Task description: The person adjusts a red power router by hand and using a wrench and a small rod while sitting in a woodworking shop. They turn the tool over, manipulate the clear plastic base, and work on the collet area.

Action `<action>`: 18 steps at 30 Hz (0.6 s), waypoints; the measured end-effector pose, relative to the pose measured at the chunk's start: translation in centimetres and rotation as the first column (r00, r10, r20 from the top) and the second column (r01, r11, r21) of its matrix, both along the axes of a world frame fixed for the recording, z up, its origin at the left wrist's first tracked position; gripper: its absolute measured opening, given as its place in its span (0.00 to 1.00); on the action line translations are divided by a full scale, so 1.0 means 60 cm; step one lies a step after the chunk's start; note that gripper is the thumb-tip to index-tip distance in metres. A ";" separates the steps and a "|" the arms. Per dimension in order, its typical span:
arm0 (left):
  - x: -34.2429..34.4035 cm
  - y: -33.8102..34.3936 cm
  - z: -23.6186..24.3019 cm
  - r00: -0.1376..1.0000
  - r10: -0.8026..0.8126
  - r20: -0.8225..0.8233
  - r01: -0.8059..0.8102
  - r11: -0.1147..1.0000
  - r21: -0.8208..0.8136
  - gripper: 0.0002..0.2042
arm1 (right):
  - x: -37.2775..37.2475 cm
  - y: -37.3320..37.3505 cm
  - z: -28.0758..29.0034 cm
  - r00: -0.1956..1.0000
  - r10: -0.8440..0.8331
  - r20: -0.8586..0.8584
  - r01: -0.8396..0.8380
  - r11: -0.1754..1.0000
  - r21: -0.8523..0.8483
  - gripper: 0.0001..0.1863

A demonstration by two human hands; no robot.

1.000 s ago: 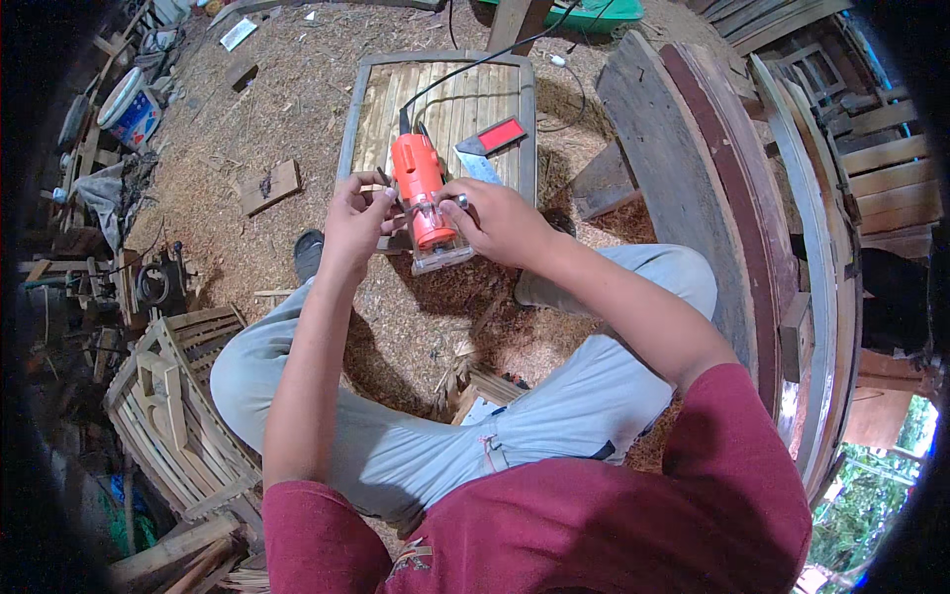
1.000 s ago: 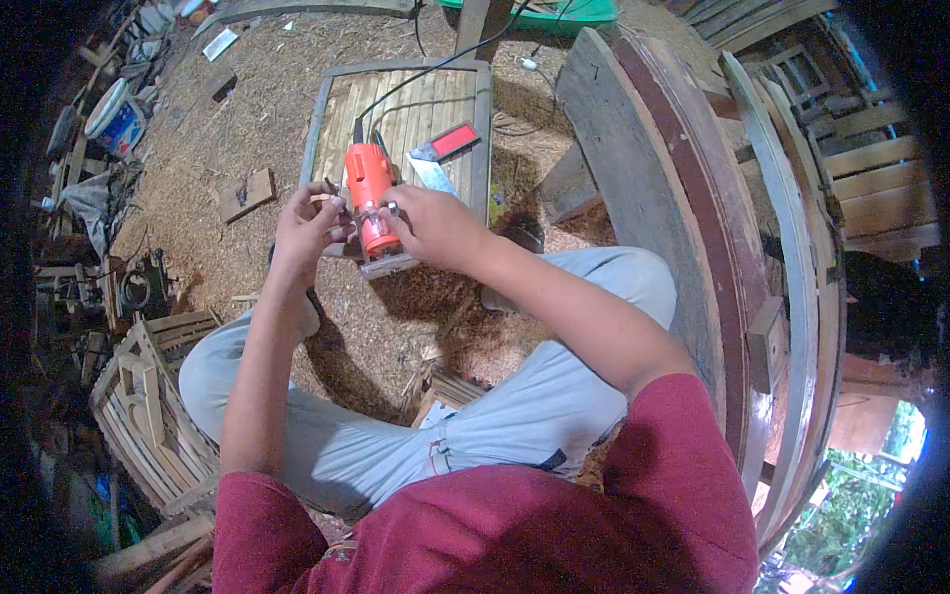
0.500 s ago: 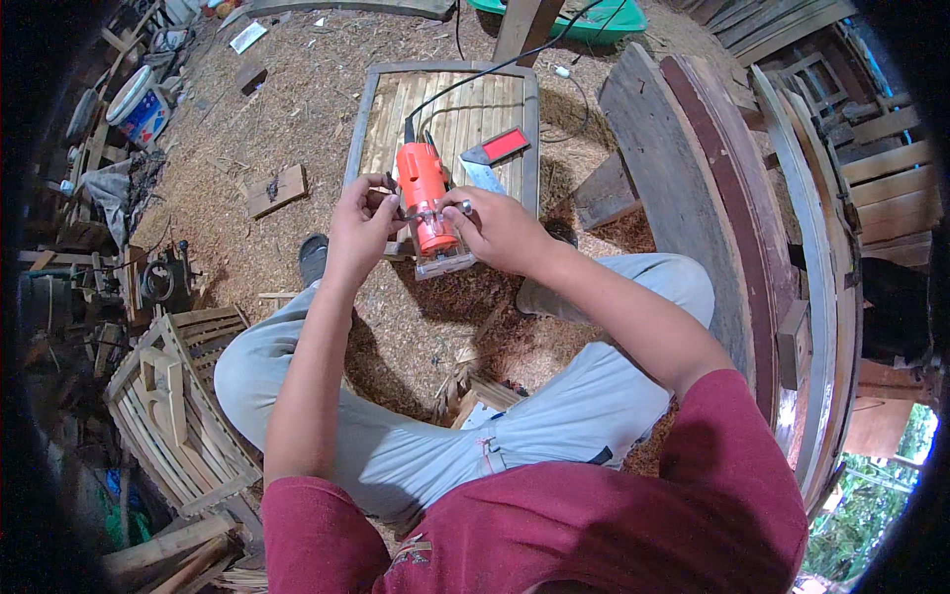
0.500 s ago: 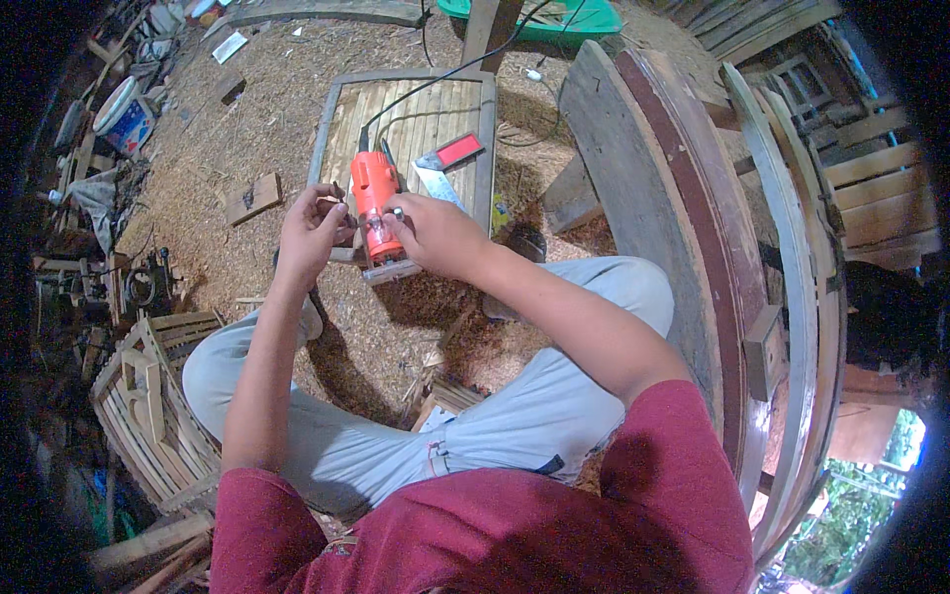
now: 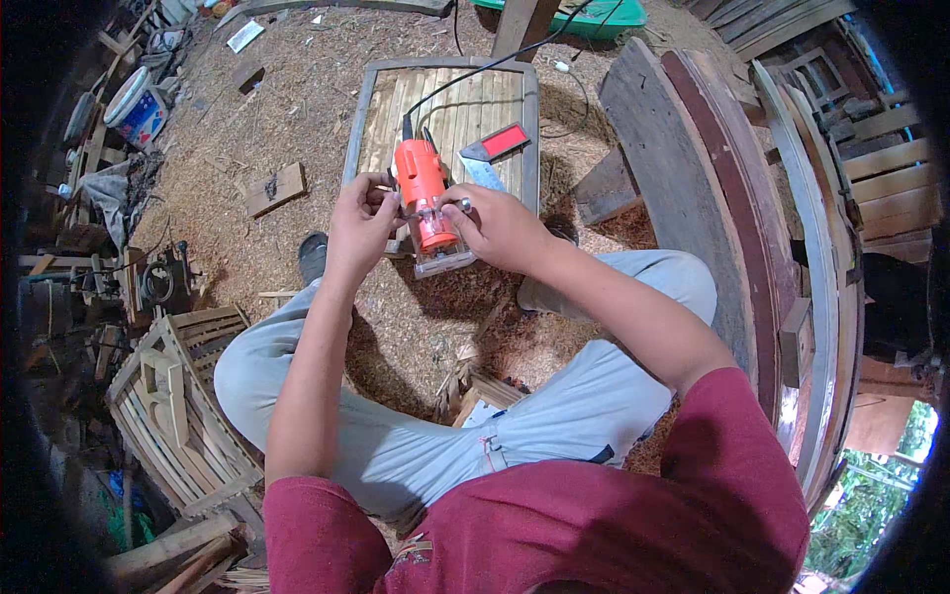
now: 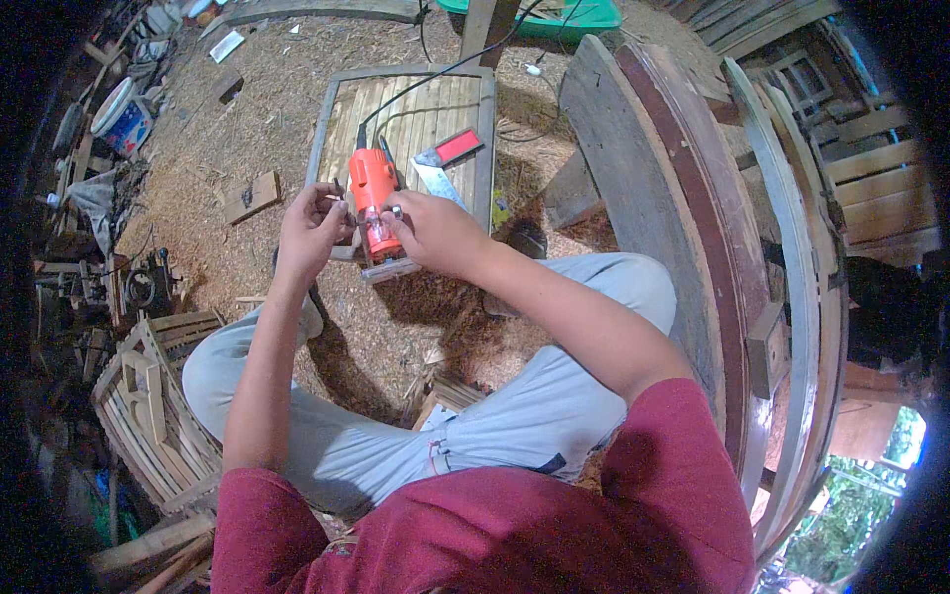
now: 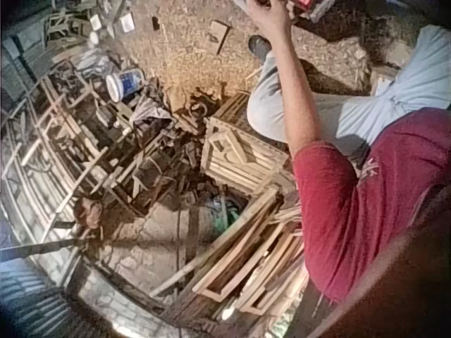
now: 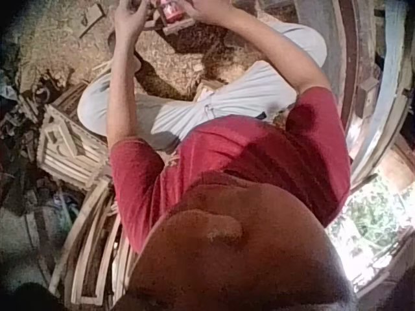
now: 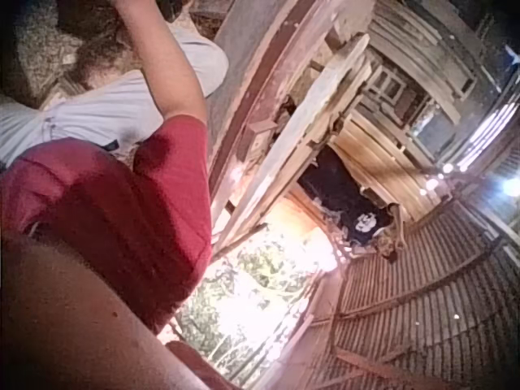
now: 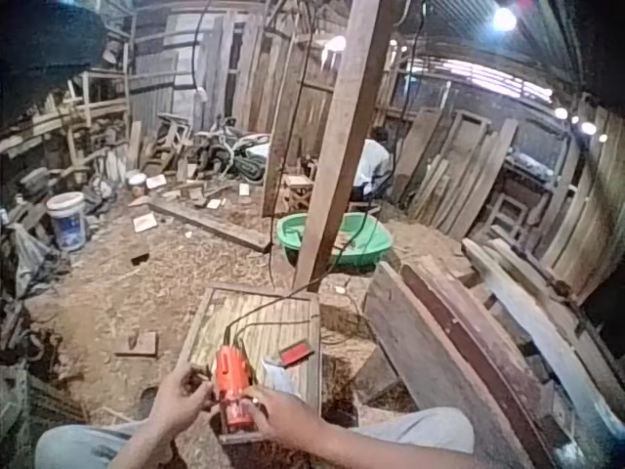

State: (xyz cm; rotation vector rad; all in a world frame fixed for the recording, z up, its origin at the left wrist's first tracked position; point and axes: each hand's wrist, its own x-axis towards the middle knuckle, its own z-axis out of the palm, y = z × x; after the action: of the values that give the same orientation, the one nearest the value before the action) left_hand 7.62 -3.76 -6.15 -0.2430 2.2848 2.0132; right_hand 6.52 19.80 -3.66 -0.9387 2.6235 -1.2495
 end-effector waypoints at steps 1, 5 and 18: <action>0.000 0.001 0.002 1.000 -0.001 0.004 0.001 1.000 -0.023 0.12 | 0.000 0.001 0.001 1.000 0.004 0.003 -0.004 1.000 -0.004 0.13; 0.007 -0.011 -0.008 0.998 -0.056 -0.016 0.056 0.998 -0.030 0.15 | 0.001 -0.006 -0.001 1.000 0.016 -0.013 -0.016 0.999 -0.037 0.13; 0.012 0.009 0.016 0.996 -0.084 -0.008 0.082 0.990 -0.115 0.14 | 0.002 0.003 0.005 1.000 -0.012 0.025 0.012 1.000 -0.008 0.12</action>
State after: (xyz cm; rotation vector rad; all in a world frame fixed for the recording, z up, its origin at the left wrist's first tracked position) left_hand 8.35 -3.20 -5.17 -0.1408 2.3799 1.8525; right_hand 6.65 19.96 -3.38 -0.9040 2.6110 -1.2672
